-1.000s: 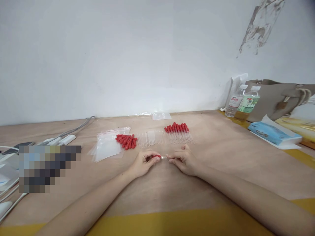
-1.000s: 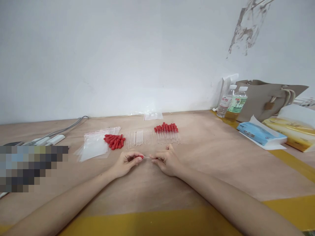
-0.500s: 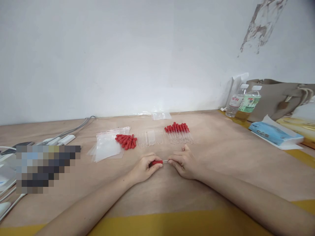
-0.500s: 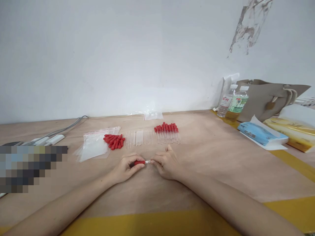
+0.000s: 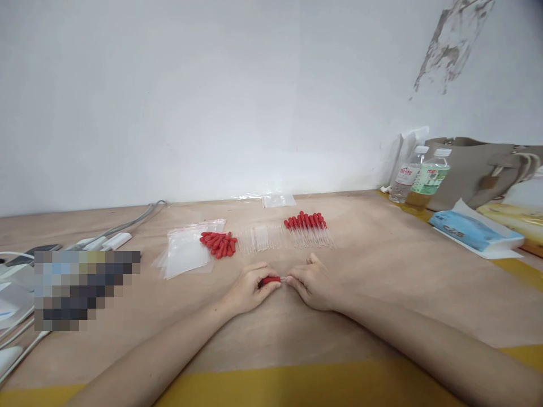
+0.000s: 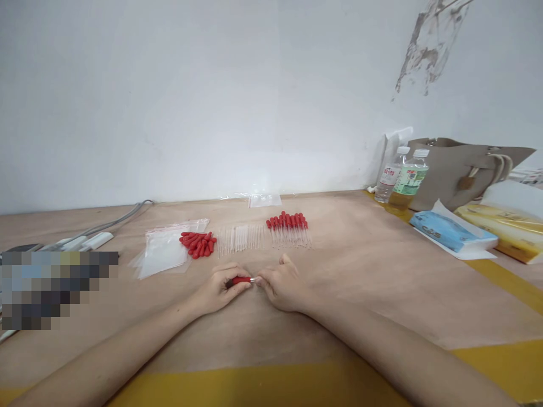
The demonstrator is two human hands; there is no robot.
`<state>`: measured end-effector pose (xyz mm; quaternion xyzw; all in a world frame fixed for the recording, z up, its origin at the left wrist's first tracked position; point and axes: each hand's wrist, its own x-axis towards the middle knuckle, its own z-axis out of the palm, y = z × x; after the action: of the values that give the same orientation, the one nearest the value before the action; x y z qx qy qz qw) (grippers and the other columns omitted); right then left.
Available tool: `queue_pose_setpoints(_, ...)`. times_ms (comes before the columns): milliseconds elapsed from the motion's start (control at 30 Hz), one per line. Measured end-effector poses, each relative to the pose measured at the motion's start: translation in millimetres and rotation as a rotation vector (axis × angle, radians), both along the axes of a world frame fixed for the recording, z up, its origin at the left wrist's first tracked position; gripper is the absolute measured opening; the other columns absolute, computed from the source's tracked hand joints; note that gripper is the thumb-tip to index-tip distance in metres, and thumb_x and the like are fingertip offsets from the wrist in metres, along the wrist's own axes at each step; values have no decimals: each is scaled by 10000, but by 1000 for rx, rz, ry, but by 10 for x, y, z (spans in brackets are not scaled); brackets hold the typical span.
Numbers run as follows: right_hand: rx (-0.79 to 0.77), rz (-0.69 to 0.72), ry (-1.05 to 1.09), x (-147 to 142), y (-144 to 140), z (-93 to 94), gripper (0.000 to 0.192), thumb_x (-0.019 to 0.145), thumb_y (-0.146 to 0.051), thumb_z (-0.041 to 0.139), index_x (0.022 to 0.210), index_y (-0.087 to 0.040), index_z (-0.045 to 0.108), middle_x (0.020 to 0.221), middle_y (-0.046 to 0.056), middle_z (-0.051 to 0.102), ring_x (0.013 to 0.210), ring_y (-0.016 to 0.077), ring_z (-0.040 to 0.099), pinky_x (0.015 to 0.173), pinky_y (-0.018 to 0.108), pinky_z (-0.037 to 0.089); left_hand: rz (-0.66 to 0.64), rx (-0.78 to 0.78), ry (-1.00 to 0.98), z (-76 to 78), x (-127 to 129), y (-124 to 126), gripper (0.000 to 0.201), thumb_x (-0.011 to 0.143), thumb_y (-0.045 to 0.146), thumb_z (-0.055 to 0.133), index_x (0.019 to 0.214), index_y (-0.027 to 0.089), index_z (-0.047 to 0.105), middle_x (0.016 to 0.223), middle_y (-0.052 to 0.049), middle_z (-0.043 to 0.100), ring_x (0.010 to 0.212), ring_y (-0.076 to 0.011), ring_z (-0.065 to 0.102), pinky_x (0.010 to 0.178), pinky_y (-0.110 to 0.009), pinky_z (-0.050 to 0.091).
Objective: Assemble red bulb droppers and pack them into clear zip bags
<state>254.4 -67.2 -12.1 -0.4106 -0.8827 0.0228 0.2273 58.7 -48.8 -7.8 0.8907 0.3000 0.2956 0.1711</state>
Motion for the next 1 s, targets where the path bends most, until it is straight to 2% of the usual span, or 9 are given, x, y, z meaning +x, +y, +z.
queue_pose_setpoints(100, -3, -8, -43, 13, -53, 101, 290, 876, -244, 330, 699, -165, 546, 713, 17, 634, 600, 104, 466, 695, 292, 238, 30, -7, -42, -1, -12, 23, 168, 813, 269, 501, 905, 177, 606, 818, -38, 598, 737, -133, 540, 662, -250, 433)
queue_pose_setpoints(233, -85, -97, 28, 157, 18, 254, 265, 838, -252, 379, 713, -179, 601, 737, 30, 645, 665, 131, 526, 687, 281, 293, 190, -10, -180, -40, -70, 58, 350, 776, 297, 553, 1105, 189, 500, 915, -43, 570, 687, -113, 524, 636, -249, 448)
queue_pose_setpoints(300, -199, -226, 153, 269, 184, 323, 251, 800, -270, 411, 702, -177, 622, 686, 23, 641, 609, 128, 529, 608, 248, 323, 226, -26, -184, -59, -98, 65, 330, 777, 305, 548, 1084, 190, 508, 870, -29, 566, 604, -93, 494, 575, -231, 434)
queue_pose_setpoints(367, -290, -377, 282, 365, 416, 387, 231, 745, -302, 461, 646, -172, 625, 625, 14, 628, 584, 129, 535, 541, 221, 331, 189, -36, -125, -64, -110, 59, 246, 789, 303, 527, 1005, 189, 558, 825, -22, 565, 572, -85, 476, 551, -223, 418)
queue_pose_setpoints(500, -249, -720, 335, 383, 881, 437, 294, 707, -396, 482, 543, -182, 598, 532, 7, 585, 542, 133, 533, 498, 219, 325, 97, -42, -18, -37, -97, 25, 171, 809, 284, 495, 854, 178, 620, 778, -30, 574, 586, -89, 491, 557, -219, 407)
queue_pose_setpoints(567, -246, -818, 297, 310, 1036, 400, 307, 697, -434, 488, 537, -194, 595, 563, 14, 596, 579, 146, 549, 508, 223, 331, 97, -52, -15, -21, -91, 8, 178, 816, 279, 483, 822, 175, 628, 763, -31, 583, 591, -91, 499, 554, -214, 405)
queue_pose_setpoints(667, -244, -871, 265, 201, 1152, 302, 287, 684, -438, 508, 562, -198, 609, 644, 39, 621, 673, 176, 569, 573, 247, 355, 111, -61, -34, -11, -91, -6, 189, 819, 282, 477, 818, 175, 633, 735, -27, 591, 577, -89, 495, 552, -212, 405)
queue_pose_setpoints(833, -233, -895, 243, 157, 1150, 200, 317, 681, -485, 521, 632, -187, 617, 711, 64, 634, 742, 206, 570, 672, 306, 364, 121, -84, -38, -16, -89, -4, 178, 810, 271, 487, 821, 174, 635, 722, -26, 593, 564, -88, 491, 541, -211, 405)
queue_pose_setpoints(1000, -167, -795, 167, 13, 1092, 197, 351, 733, -510, 470, 645, -205, 621, 694, 46, 636, 737, 195, 570, 770, 357, 308, 86, -80, -40, -26, -83, -4, 132, 782, 234, 512, 752, 165, 620, 672, -12, 570, 567, -87, 484, 520, -198, 393)
